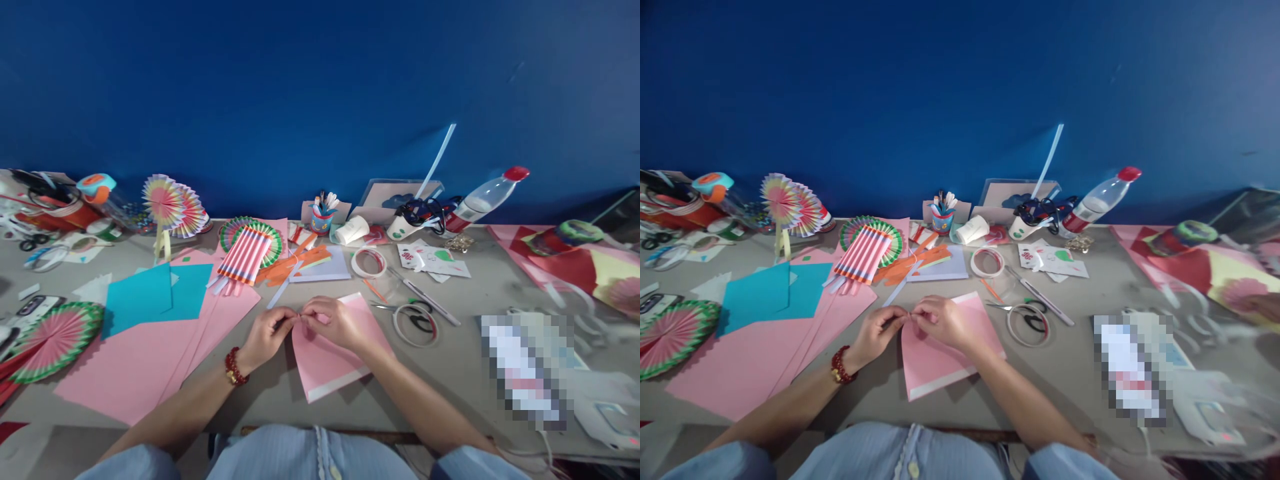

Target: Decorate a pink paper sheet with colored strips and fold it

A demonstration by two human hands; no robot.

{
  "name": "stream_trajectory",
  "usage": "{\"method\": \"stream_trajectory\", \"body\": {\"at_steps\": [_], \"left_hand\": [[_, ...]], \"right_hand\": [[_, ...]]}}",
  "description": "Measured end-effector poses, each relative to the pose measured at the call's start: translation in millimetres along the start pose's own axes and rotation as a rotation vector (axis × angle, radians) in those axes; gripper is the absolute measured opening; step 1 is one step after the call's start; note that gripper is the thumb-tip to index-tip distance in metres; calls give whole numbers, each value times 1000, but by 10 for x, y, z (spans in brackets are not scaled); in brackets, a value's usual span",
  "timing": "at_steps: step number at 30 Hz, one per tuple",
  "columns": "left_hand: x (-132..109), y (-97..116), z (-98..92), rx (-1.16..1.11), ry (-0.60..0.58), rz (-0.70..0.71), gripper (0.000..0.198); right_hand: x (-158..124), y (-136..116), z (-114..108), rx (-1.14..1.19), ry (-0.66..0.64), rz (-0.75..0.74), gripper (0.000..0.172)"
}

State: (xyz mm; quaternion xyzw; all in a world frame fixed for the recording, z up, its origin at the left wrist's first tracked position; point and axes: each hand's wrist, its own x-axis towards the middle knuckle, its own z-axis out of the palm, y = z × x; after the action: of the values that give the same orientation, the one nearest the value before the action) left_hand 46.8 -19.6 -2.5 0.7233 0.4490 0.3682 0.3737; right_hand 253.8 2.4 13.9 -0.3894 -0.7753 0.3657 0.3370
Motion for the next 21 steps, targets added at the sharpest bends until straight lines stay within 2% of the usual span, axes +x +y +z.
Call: {"method": "stream_trajectory", "body": {"at_steps": [9, 14, 21], "left_hand": [[17, 30, -11, -11, -9, -7, 18], [15, 18, -9, -7, -12, -9, 19], [9, 8, -6, -6, -7, -11, 20]], "right_hand": [[-9, -29, -26, -65, -26, -11, 6], [-8, -20, -35, -48, -14, -16, 17], [-4, -53, -23, -66, 5, -22, 14]]}}
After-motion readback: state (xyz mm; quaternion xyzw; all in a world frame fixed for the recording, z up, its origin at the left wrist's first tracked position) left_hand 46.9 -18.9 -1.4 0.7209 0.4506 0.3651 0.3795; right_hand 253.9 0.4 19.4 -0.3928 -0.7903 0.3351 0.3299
